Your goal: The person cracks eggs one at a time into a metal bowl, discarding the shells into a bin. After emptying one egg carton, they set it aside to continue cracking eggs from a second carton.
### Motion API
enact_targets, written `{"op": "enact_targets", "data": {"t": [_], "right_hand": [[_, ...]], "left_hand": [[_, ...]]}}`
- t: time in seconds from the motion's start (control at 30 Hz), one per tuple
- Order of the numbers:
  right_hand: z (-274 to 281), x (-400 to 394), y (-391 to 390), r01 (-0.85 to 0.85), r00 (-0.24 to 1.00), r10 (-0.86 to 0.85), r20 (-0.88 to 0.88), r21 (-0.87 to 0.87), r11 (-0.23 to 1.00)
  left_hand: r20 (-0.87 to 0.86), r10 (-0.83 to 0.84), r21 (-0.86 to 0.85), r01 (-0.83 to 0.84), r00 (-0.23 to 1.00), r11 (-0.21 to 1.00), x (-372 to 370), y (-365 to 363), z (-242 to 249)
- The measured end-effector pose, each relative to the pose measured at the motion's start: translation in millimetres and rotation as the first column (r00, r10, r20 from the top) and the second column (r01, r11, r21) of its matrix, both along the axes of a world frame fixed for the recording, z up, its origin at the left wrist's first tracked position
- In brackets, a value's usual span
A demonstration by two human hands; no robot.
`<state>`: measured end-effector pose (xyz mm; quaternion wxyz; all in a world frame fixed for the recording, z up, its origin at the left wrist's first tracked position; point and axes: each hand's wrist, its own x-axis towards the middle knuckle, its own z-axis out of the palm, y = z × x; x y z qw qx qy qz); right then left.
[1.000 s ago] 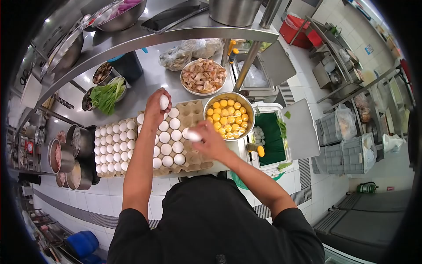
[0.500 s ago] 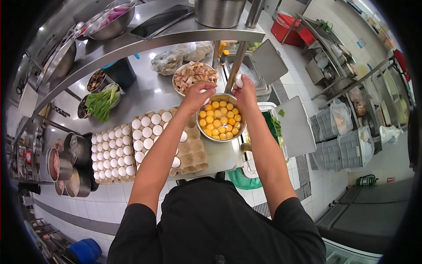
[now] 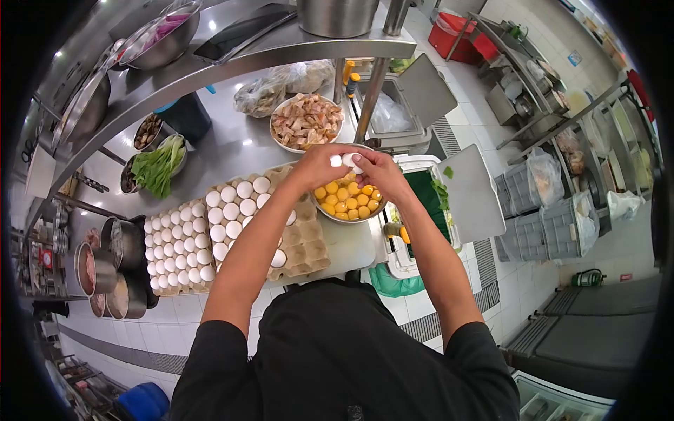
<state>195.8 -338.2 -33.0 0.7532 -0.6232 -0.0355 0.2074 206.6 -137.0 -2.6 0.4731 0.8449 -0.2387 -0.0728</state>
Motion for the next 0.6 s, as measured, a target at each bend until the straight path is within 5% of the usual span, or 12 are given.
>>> {"op": "enact_targets", "data": {"t": [0.17,0.3,0.37,0.4,0.47,0.57,0.6], "right_hand": [[12,-2,2,-0.025,0.987,0.060,0.150,-0.227,0.974],[27,-8,-3,0.030,0.957,0.107,0.269,-0.458,0.888],[22,-9,-7,0.265,0.756,0.209,0.621,-0.582,0.769],[26,-12,-9,0.271,0.758,0.203,0.621,-0.581,0.768],[41,-19,-10,0.200,0.942,-0.057,0.332,-0.418,0.886],[53,-23,-46,0.351,0.918,-0.232,0.322,-0.387,0.853],[56,-25,-62,0.444,0.875,-0.219,0.431,-0.537,0.718]], "left_hand": [[0.014,0.010,-0.061,-0.009,1.000,0.998,-6,5,2],[0.188,-0.038,0.020,0.035,0.981,0.999,0,12,-6],[0.276,-0.081,0.083,0.060,0.958,0.995,2,10,-12],[0.243,-0.065,0.096,0.043,0.968,0.994,-1,3,2],[0.211,-0.048,0.108,0.026,0.976,0.994,-3,-17,16],[0.257,-0.094,-0.123,0.129,0.962,0.984,-2,-60,24],[0.195,-0.022,-0.190,0.060,0.981,0.980,-4,-73,22]]}}
